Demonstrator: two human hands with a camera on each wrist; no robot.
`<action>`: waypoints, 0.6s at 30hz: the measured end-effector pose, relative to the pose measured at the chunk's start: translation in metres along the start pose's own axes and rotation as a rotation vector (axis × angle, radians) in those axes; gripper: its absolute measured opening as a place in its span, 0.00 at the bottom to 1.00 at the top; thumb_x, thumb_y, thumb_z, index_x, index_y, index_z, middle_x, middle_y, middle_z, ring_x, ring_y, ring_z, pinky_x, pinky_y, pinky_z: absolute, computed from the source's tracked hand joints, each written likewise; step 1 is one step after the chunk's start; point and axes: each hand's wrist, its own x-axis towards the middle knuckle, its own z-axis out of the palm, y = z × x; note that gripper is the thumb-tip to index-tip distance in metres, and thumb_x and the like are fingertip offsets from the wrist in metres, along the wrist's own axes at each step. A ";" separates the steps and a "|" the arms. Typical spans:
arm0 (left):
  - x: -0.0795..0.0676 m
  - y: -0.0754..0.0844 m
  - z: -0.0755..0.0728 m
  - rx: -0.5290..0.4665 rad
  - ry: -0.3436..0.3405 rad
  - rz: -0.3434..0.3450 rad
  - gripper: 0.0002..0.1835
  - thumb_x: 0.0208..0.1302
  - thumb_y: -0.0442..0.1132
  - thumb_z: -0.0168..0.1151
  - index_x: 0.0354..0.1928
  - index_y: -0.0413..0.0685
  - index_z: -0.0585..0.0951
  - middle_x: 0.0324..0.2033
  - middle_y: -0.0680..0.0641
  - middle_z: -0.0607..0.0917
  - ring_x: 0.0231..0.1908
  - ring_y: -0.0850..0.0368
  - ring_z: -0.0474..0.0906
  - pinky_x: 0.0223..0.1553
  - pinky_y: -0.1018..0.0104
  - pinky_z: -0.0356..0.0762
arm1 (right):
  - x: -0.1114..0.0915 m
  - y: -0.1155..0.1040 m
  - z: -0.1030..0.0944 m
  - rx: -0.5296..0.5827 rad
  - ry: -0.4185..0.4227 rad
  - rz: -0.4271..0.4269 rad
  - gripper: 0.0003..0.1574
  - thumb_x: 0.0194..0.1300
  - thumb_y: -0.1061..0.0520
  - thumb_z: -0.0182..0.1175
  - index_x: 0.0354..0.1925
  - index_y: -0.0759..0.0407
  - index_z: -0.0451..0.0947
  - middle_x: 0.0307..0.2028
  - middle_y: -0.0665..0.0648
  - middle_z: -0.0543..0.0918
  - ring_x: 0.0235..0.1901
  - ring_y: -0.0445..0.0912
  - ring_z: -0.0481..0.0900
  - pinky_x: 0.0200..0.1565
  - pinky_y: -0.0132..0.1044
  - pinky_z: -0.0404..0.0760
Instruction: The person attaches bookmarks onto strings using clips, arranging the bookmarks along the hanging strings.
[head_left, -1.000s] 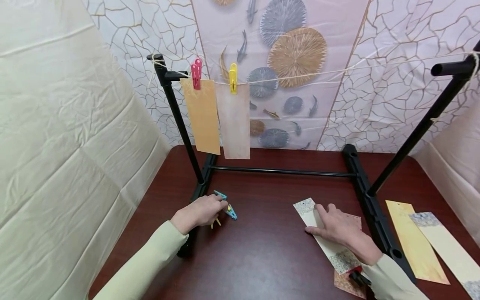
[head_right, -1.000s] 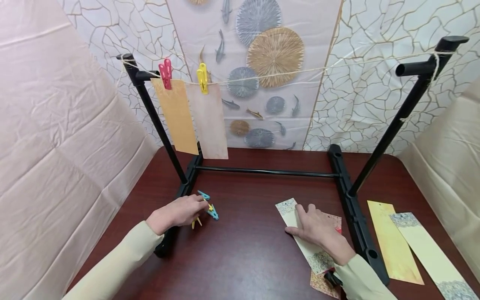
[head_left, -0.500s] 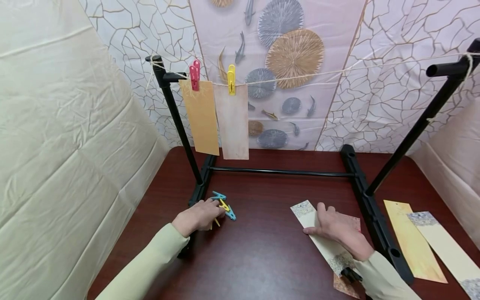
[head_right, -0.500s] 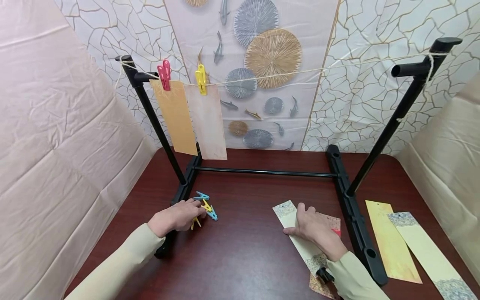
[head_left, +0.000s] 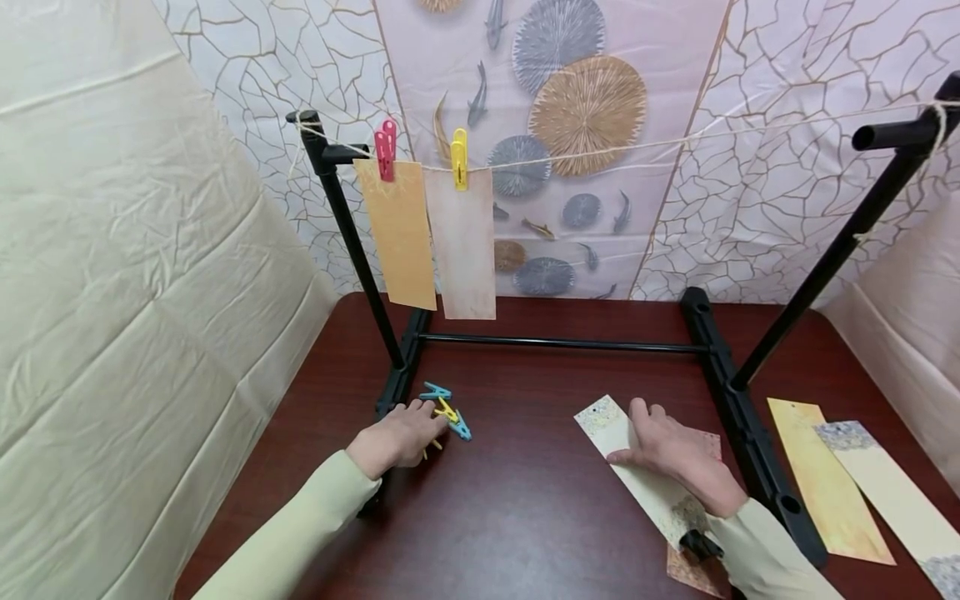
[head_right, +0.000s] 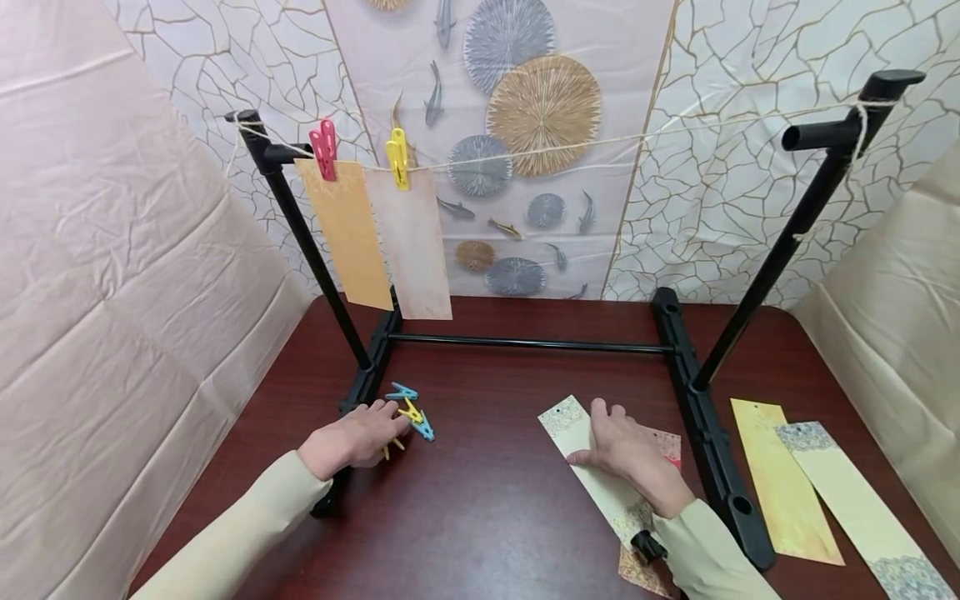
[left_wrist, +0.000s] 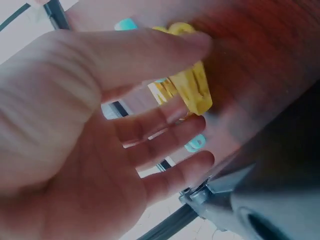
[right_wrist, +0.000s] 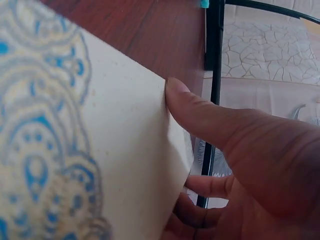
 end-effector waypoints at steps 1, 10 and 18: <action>0.001 0.001 0.001 0.011 0.007 0.000 0.13 0.61 0.40 0.69 0.43 0.56 0.74 0.42 0.48 0.75 0.40 0.54 0.68 0.36 0.65 0.66 | 0.000 0.000 0.000 -0.002 0.001 0.008 0.53 0.44 0.23 0.68 0.50 0.55 0.57 0.43 0.62 0.72 0.32 0.53 0.73 0.30 0.56 0.67; 0.007 0.011 0.001 0.117 0.072 0.065 0.18 0.61 0.44 0.68 0.51 0.55 0.76 0.49 0.47 0.79 0.49 0.51 0.75 0.43 0.59 0.78 | -0.004 0.002 -0.003 0.055 0.008 -0.033 0.43 0.51 0.30 0.69 0.49 0.51 0.59 0.30 0.56 0.74 0.27 0.49 0.73 0.27 0.48 0.66; 0.011 0.010 0.000 0.084 0.104 0.090 0.18 0.61 0.45 0.69 0.52 0.54 0.78 0.48 0.46 0.82 0.44 0.53 0.81 0.38 0.60 0.81 | -0.005 0.000 -0.010 0.104 0.028 -0.160 0.30 0.62 0.45 0.66 0.52 0.50 0.60 0.32 0.54 0.76 0.28 0.48 0.73 0.27 0.43 0.66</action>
